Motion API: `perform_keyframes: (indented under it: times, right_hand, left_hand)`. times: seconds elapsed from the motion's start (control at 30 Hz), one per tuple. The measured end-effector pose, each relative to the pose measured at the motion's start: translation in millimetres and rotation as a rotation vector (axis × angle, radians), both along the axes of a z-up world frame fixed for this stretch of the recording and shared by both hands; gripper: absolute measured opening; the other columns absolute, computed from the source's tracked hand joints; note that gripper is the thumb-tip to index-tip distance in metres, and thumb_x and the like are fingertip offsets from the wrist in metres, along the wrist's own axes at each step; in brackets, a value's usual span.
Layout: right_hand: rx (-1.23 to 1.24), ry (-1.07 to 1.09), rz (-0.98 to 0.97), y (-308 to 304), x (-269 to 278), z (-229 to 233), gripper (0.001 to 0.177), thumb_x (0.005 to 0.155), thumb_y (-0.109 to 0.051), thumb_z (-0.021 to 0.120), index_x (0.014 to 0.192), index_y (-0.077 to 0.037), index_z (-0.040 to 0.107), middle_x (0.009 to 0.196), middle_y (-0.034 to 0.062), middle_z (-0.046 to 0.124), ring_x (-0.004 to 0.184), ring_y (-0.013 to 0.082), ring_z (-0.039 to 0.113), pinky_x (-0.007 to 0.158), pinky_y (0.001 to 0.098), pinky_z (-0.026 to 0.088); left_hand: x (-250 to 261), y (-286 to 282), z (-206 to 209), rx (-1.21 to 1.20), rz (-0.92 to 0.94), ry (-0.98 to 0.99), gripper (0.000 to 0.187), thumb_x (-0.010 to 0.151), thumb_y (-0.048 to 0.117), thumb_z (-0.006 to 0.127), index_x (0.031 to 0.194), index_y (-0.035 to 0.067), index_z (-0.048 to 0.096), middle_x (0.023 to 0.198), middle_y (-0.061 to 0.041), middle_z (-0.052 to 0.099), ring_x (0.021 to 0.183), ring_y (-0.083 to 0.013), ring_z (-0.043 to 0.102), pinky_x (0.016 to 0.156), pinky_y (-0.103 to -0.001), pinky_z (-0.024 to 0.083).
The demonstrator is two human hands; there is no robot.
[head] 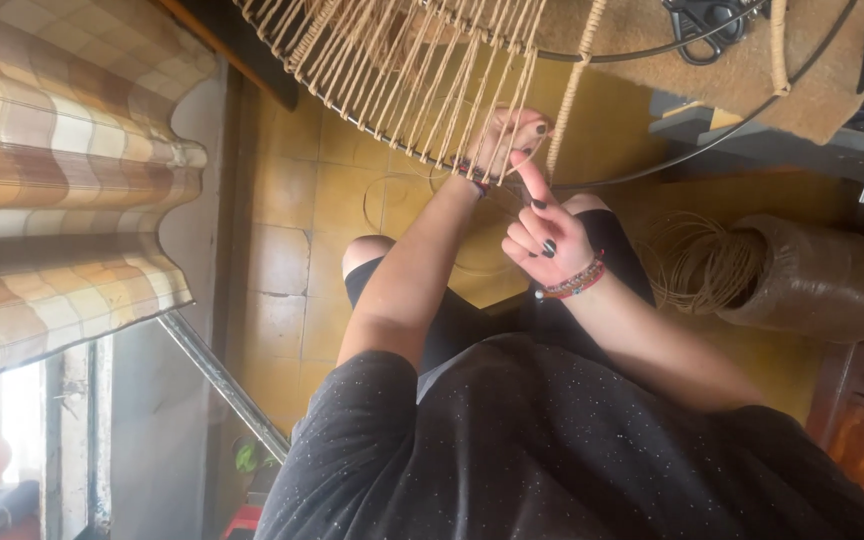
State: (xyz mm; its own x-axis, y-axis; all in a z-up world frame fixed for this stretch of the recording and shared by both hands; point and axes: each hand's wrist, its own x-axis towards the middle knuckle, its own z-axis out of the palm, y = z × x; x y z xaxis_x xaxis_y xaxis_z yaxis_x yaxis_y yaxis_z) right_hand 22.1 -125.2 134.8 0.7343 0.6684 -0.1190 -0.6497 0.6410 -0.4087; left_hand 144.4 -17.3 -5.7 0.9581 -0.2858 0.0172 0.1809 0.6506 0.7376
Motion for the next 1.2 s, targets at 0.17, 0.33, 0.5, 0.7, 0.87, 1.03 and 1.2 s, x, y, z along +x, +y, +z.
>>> perform_keyframes:
  times: [0.17,0.33,0.5,0.7,0.87,1.03,1.2]
  right_hand:
    - [-0.039,-0.202,-0.027,-4.3,-9.9,-4.5,0.044,0.108,-0.016,0.036,0.151,-0.012,0.04,0.053,-0.0062,0.042,0.051,0.0037,0.038,0.053,0.0191,0.032]
    - [-1.044,-1.22,-0.338,-17.6,-33.2,47.0,0.016,0.096,-0.006,0.063,0.098,-0.01,0.078,0.095,0.0047,0.06,0.085,0.0187,0.053,0.076,0.0307,0.046]
    - [-0.843,-1.265,-0.183,-29.5,-69.3,39.6,0.018,0.097,0.001,0.058,0.1,-0.003,0.075,0.098,0.0152,0.072,0.107,0.0335,0.07,0.098,0.0448,0.056]
    - [-0.691,-0.537,-0.125,-89.9,-59.5,60.3,0.019,0.101,0.001,0.04,0.113,0.001,0.055,0.064,0.0099,0.059,0.064,0.0236,0.068,0.061,0.0373,0.062]
    - [-1.504,-1.072,-0.099,-91.6,-63.3,59.1,0.01,0.096,-0.016,0.069,0.095,-0.006,0.071,0.064,0.0128,0.065,0.064,0.0307,0.067,0.059,0.0382,0.051]
    - [-1.869,-1.176,0.893,-85.3,-84.9,-87.3,0.028,0.092,-0.027,0.056,0.073,-0.02,0.076,0.088,0.0072,0.071,0.091,0.0294,0.069,0.086,0.0436,0.054]
    - [-1.778,-1.233,0.313,-87.0,-49.1,-108.4,0.012,0.089,-0.024,0.07,0.097,-0.018,0.078,0.102,0.0067,0.07,0.102,0.0293,0.069,0.091,0.0404,0.056]
  left_hand:
    - [-59.9,42.1,-15.9,0.368,0.268,0.077,0.026,0.094,0.015,0.073,0.11,-0.006,0.073,0.068,-0.007,0.068,0.069,-0.0095,0.061,0.068,-0.019,0.047]
    - [-164.6,36.0,3.2,0.742,0.577,0.224,0.035,0.093,0.015,0.075,0.126,0.006,0.067,0.123,-0.018,0.068,0.123,-0.0332,0.062,0.11,-0.047,0.047]
    - [-191.2,36.9,97.9,-0.278,0.031,0.327,0.074,0.105,0.049,0.053,0.159,0.007,0.026,0.121,-0.02,0.069,0.107,-0.0285,0.07,0.088,-0.051,0.06]
    - [-172.6,9.7,-35.0,0.222,0.211,0.169,0.031,0.108,0.023,0.05,0.1,0.004,0.073,0.04,0.002,0.05,0.036,-0.0062,0.052,0.04,-0.014,0.037]
    - [-164.2,-11.3,-49.4,0.166,0.226,0.138,0.038,0.109,0.028,0.046,0.107,0.001,0.073,0.035,-0.004,0.043,0.027,-0.011,0.044,0.031,-0.018,0.031]
    - [-181.1,7.4,6.7,0.214,0.121,0.334,0.034,0.101,0.038,0.062,0.087,0.009,0.074,0.056,-0.002,0.06,0.052,-0.0084,0.058,0.044,-0.016,0.043]
    - [-179.5,18.4,-33.9,0.861,0.102,0.183,0.046,0.101,0.054,0.06,0.074,0.02,0.074,0.057,-0.005,0.062,0.059,-0.0205,0.061,0.063,-0.033,0.049]
